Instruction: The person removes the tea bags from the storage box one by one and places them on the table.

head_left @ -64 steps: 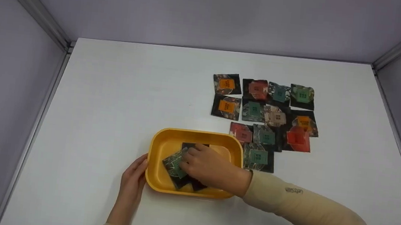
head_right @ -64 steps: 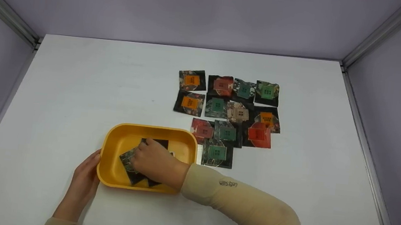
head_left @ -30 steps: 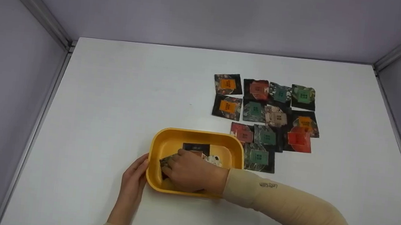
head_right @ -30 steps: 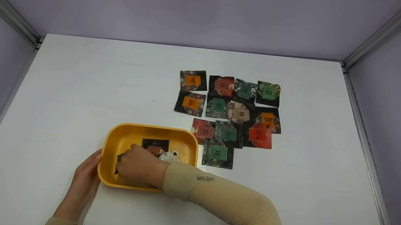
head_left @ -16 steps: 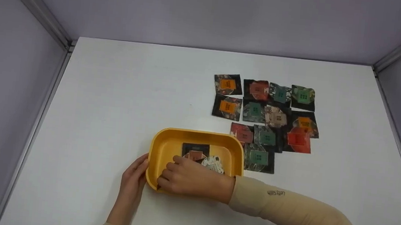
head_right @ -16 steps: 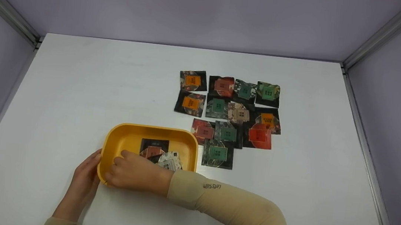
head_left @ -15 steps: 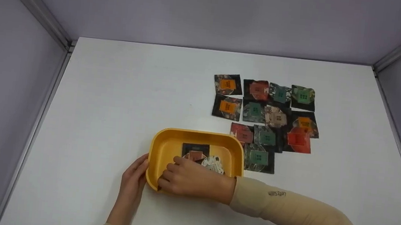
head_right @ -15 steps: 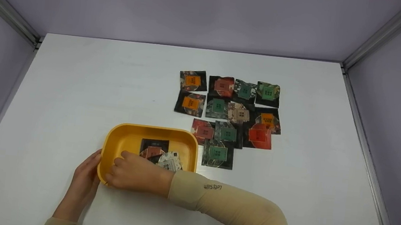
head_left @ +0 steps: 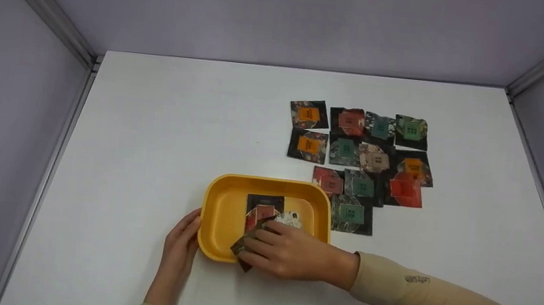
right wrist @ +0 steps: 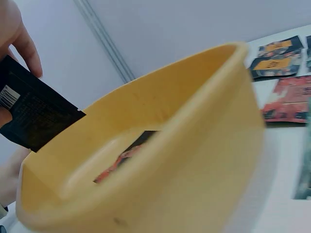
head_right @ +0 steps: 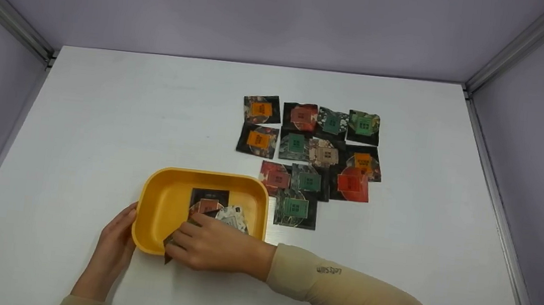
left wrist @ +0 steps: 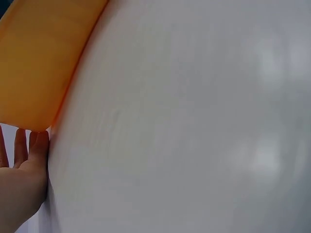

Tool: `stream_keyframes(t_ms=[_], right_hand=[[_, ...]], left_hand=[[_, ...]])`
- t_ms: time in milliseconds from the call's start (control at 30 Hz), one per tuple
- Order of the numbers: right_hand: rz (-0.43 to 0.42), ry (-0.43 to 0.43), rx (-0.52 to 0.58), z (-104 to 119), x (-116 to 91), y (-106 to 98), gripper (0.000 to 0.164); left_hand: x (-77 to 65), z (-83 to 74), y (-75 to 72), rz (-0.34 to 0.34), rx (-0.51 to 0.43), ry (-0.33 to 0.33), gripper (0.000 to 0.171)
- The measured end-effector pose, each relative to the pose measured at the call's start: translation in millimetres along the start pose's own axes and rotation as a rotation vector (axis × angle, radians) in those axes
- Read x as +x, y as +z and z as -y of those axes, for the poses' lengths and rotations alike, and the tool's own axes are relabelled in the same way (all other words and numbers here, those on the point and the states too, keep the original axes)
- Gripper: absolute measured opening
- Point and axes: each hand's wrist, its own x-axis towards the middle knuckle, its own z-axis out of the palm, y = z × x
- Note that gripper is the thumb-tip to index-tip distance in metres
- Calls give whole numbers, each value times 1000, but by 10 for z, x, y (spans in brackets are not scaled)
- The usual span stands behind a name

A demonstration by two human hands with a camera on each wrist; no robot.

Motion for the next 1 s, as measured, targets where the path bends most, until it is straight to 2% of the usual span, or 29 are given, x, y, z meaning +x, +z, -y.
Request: stream_keyframes(t_ms=[100, 300, 367, 500, 600, 733, 900, 1000], right_hand=[[-20, 47, 6, -7, -162, -52, 26], [-84, 153, 30, -18, -476, -119, 43], [-126, 191, 44, -20, -569, -125, 42], [-215, 290, 65, -39, -760, -129, 26], [-250, 365, 58, -69, -907, -139, 30], [-241, 446, 39, -107, -1083, -173, 38], [-196, 531, 25, -153, -1270, -239, 33], [-179, 582, 7, -185, -1368, -278, 34]], left_hand=[[6, 3, -7, 10, -6, -3, 56], [7, 12, 4, 5, 11, 11, 57], [5, 12, 12, -14, 23, 10, 57], [3, 12, 25, -47, 17, -1, 59], [-6, 6, 25, -47, 16, 0, 61], [-12, 5, 15, -40, 1, 13, 58], [-3, 13, 16, -40, -18, 28, 55], [-9, 7, 19, -36, 6, 21, 56]])
